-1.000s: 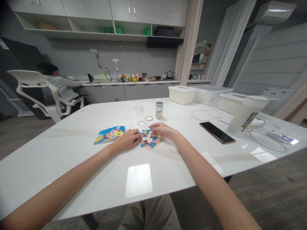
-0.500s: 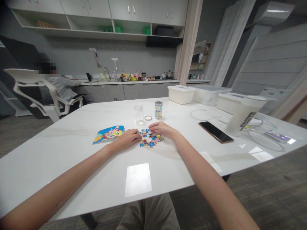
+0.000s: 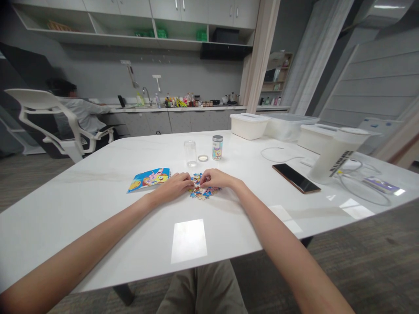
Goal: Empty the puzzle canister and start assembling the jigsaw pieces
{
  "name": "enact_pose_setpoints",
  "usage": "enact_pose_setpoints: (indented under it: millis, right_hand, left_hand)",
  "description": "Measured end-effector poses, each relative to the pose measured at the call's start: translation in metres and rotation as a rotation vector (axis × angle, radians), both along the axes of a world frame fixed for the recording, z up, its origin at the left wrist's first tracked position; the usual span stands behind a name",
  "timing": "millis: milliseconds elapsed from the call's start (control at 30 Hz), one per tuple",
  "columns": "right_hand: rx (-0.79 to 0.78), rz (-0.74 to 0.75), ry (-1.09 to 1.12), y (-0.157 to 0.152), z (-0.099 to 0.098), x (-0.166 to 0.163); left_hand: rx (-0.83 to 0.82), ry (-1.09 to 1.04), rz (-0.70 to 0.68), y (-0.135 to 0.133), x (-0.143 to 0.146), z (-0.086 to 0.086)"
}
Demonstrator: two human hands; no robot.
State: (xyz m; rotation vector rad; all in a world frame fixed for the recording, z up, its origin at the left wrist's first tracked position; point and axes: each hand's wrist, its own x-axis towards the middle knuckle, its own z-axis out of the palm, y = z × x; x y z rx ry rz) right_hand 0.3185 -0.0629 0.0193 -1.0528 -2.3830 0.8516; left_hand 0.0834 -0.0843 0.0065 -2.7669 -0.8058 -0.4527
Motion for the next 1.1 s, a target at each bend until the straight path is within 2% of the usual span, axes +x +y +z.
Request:
enact_pose_setpoints:
  millis: [200,433,633,800,1100]
  right_hand:
    - [-0.114,-0.083,0.129,0.005,-0.001,0.001]
    - [-0.335,-0.139,0.335,0.000,0.005,0.000]
    - [-0.479,-0.168,0.447,-0.002,0.009,0.004]
    - [-0.603,-0.223,0.492,-0.003,0.010,0.005]
    - [-0.644,-0.279,0.578,-0.002,0.010,0.006]
  left_hand:
    - [-0.004,-0.025,0.040,-0.001,0.002,0.001]
    - [0.183,0.040,-0.033,0.000,0.000,0.000]
    - [0.188,0.097,-0.079,-0.004,0.000,0.005]
    - [0.199,0.110,-0.049,-0.006,0.001,0.007]
    - [0.186,0.112,-0.034,-0.005,0.001,0.006]
